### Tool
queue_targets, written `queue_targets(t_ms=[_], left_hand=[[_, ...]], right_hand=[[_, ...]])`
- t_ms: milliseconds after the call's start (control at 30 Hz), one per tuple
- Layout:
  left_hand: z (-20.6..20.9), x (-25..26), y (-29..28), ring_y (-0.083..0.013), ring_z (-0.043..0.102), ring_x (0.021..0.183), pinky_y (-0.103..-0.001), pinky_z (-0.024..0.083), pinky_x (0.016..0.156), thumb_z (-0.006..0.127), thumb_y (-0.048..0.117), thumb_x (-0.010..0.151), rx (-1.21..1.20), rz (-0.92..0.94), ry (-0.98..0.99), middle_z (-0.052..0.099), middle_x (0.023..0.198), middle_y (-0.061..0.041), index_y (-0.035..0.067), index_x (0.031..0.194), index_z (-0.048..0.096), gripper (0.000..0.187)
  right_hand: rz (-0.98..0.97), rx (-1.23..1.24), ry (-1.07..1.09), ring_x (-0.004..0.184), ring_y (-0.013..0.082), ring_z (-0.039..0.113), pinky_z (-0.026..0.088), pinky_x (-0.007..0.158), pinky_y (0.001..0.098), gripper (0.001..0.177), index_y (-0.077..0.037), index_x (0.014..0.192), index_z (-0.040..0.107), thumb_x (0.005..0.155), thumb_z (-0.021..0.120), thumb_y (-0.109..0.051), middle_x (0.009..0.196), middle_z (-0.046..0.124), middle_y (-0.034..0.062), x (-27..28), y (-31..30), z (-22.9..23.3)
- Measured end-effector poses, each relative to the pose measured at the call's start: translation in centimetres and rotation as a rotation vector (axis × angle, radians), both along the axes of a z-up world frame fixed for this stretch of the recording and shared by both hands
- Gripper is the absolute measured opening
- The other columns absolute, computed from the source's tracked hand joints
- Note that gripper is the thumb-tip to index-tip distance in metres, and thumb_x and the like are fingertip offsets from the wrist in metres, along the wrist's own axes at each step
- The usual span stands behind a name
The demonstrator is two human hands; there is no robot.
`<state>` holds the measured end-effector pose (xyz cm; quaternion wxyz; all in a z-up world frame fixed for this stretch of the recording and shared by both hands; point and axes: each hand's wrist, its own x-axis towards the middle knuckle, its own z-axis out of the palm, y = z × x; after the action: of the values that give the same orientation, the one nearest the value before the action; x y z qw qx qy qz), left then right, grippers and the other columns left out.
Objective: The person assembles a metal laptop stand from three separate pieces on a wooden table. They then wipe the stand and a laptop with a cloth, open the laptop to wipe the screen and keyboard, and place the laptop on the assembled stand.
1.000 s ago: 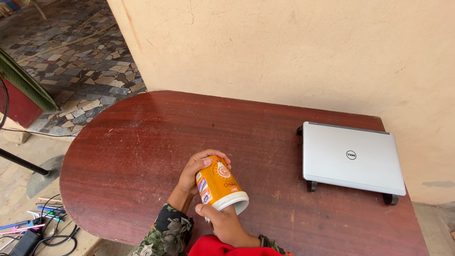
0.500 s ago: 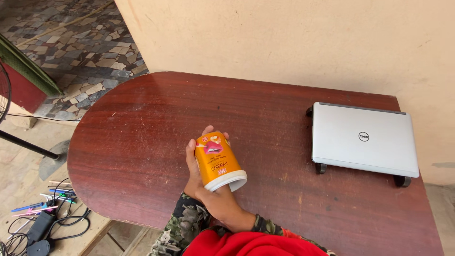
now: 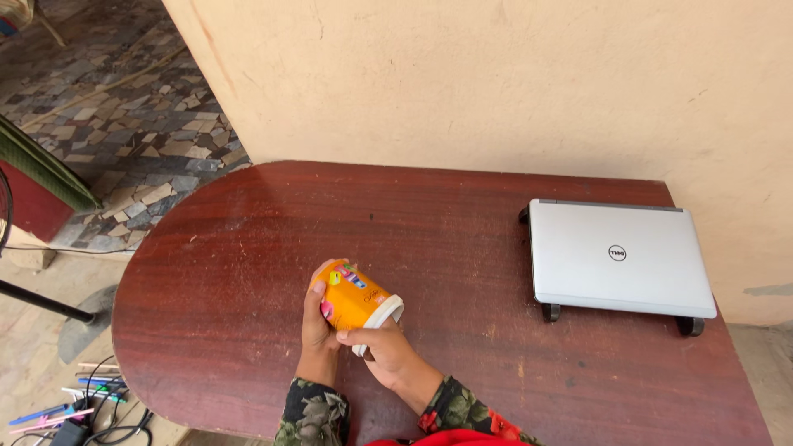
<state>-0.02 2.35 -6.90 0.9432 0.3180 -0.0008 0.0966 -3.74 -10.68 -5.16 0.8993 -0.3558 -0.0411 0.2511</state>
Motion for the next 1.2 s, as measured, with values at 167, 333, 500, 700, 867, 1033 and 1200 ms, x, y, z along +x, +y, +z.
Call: queue_targets(t_ms=[167,333,500,700,867,1033,1200], left_hand=[[0.3,-1.8,3.2,-0.026,0.062,0.114,-0.041,0.052,0.1,0.074,0.011,0.09,0.32,0.075,0.067,0.065,0.124,-0.017,-0.007,0.134,0.056,0.051],[1.9,-4.4,6.9,-0.0187,0.062,0.117,-0.036,0.051,0.101,0.076,0.005,0.076,0.484,-0.052,0.138,0.063,0.127,-0.007,0.006,0.137,0.053,0.066],[3.3,-4.7,11.5,-0.0202,0.065,0.113,-0.038,0.053,0.098,0.077,0.004,0.075,0.526,-0.205,0.192,0.069,0.12,-0.011,0.004,0.129,0.057,0.058],[3.1,-3.8,19.6,-0.0174,0.066,0.105,-0.034,0.053,0.094,0.078,0.01,0.076,0.537,-0.198,0.188,0.07,0.11,-0.008,0.004,0.119,0.064,0.045],[2.7,-4.8,26.0,-0.0152,0.065,0.094,-0.032,0.052,0.085,0.077,0.02,0.084,0.503,-0.229,0.244,0.07,0.1,-0.008,0.004,0.113,0.067,0.035],[2.6,-6.4,30.7,-0.0151,0.065,0.087,-0.033,0.051,0.078,0.071,0.03,0.087,0.461,-0.252,0.398,0.069,0.094,-0.005,0.006,0.108,0.065,0.032],[2.9,-7.2,32.6,-0.0176,0.069,0.091,-0.034,0.055,0.083,0.062,0.039,0.089,0.256,-0.221,0.49,0.073,0.099,-0.006,0.007,0.109,0.068,0.039]], right_hand=[[-0.096,-0.111,0.024,0.107,0.0181,0.07,0.056,0.093,0.0336,0.042,0.002,0.128,0.064,0.087,0.072,-0.005,0.117,0.073,0.0098,0.2,-0.7,1.4],[-0.249,-0.392,-0.137,0.082,0.0121,0.073,0.058,0.073,0.027,0.031,0.003,0.108,0.075,0.092,0.073,-0.024,0.095,0.079,0.0084,2.2,0.5,1.5],[-0.381,-0.78,-0.264,0.059,0.0056,0.057,0.045,0.05,0.0247,0.033,-0.001,0.094,0.08,0.092,0.073,-0.034,0.07,0.069,-0.0008,2.9,4.3,2.4],[-0.549,-0.816,-0.382,0.061,0.0037,0.05,0.041,0.052,0.0246,0.037,0.001,0.092,0.078,0.094,0.073,-0.036,0.069,0.062,-0.0033,2.6,11.9,3.7],[-0.67,-0.708,-0.382,0.068,0.0015,0.051,0.043,0.059,0.0237,0.047,0.0,0.094,0.075,0.104,0.056,-0.041,0.073,0.063,-0.0063,1.0,18.5,3.6],[-0.748,-0.779,-0.459,0.064,0.007,0.039,0.032,0.056,0.0322,0.065,-0.001,0.07,0.048,0.116,0.039,-0.046,0.066,0.044,-0.003,0.0,23.4,3.7],[-0.743,-0.911,-0.621,0.054,0.0133,0.044,0.033,0.053,0.0357,0.062,-0.004,0.07,0.051,0.112,0.03,-0.043,0.057,0.045,0.0049,-0.9,27.1,5.1]])
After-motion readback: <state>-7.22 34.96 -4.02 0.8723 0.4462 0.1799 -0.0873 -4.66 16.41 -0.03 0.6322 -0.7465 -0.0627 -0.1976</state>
